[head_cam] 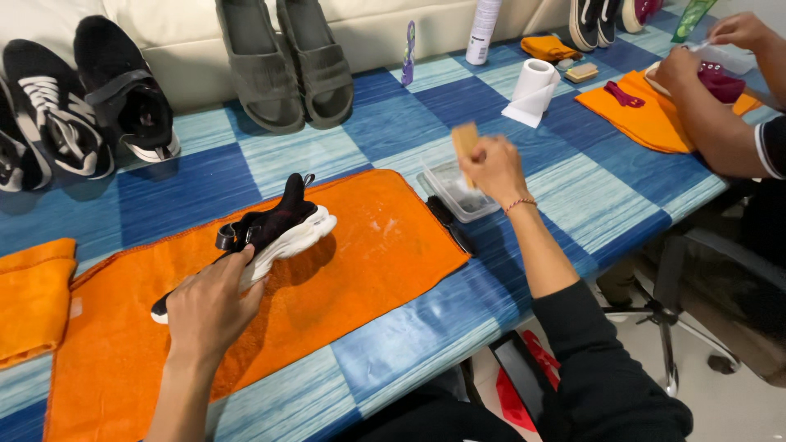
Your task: The person scrubs the white sole of a black sneaker with a small rectangular sponge. They repeatedly dip the sponge into a plastic container of liquid and continue scrubbing the shoe's sole and side edges.
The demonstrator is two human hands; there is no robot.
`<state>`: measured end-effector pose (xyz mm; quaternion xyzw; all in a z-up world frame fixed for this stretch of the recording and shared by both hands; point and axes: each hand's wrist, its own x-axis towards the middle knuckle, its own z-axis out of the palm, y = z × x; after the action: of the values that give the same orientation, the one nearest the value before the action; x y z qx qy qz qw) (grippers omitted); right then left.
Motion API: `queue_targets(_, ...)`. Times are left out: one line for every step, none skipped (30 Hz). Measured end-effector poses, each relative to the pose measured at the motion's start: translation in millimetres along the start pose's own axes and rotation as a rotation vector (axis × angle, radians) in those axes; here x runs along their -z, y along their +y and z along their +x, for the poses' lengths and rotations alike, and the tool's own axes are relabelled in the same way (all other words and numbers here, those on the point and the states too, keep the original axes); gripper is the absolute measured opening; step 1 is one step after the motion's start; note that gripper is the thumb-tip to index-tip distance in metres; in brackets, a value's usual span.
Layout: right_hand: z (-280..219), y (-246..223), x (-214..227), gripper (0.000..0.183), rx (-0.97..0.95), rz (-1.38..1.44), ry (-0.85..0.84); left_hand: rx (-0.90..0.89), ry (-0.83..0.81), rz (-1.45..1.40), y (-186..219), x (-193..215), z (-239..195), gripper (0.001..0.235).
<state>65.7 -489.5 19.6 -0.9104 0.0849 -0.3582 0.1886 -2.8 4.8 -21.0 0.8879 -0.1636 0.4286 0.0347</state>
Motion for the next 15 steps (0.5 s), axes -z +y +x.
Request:
queue_targets(-0.9,-1.3,-0.1,0.033,-0.08,-0.049,-0.185,-0.002,-0.005,0.019,0.4,0.5,0.1,0.035)
queue_targets(-3.3,-1.8,0.1,0.036,-0.162,-0.099,-0.371,-0.007,-0.011,0.037,1.0,0.9,-0.1,0.036)
queue_targets(-2.0,-4.1,-1.7,0.036,-0.16,-0.097,-0.37,-0.006,-0.009,0.039,0.6,0.3,-1.3,0.036)
queue_targets(0.9,-6.6,-2.9,0.032,-0.164,-0.084,-0.315,-0.007,-0.004,0.029,0.2,-0.8,-0.8,0.036)
queue_targets(3.6,-9.0,-4.2,0.028,-0.168,-0.07,-0.259,-0.007,0.001,0.019,-0.2,-1.9,-0.5,0.036)
queue_targets(5.3,-9.5,-4.1,0.028,-0.168,-0.069,-0.26,-0.008,0.0,0.02,-0.8,-2.2,-1.4,0.036)
queue_targets(6.9,-9.9,-4.0,0.027,-0.128,-0.05,-0.19,-0.003,-0.009,0.011,-1.4,-2.5,-2.4,0.035)
queue_targets(9.7,-9.8,-3.1,0.026,-0.089,-0.032,-0.117,0.0,-0.016,0.001,-1.7,-3.7,-1.4,0.034)
queue_targets(9.1,-11.4,-1.4,0.026,-0.09,-0.032,-0.115,-0.002,-0.014,0.001,-1.6,-1.4,1.1,0.034)
queue_targets(7.3,-12.5,0.5,0.028,-0.079,-0.03,-0.095,-0.001,-0.021,-0.005,-0.5,1.1,1.4,0.034)
queue_targets(5.4,-13.8,2.3,0.03,-0.068,-0.028,-0.075,-0.001,-0.028,-0.012,0.4,3.7,1.7,0.035)
queue_targets(1.2,-17.7,5.3,0.03,-0.067,-0.028,-0.074,0.0,-0.026,-0.012,0.3,2.4,1.0,0.035)
queue_targets(-3.0,-21.7,8.4,0.031,-0.106,-0.09,-0.225,0.003,-0.037,-0.03,0.1,1.4,0.5,0.035)
queue_targets(-5.7,-26.5,11.0,0.034,-0.142,-0.151,-0.374,0.008,-0.046,-0.047,-0.6,0.2,0.6,0.036)
queue_targets(-3.8,-33.1,14.4,0.034,-0.138,-0.151,-0.371,0.009,-0.042,-0.046,-0.9,3.0,2.5,0.036)
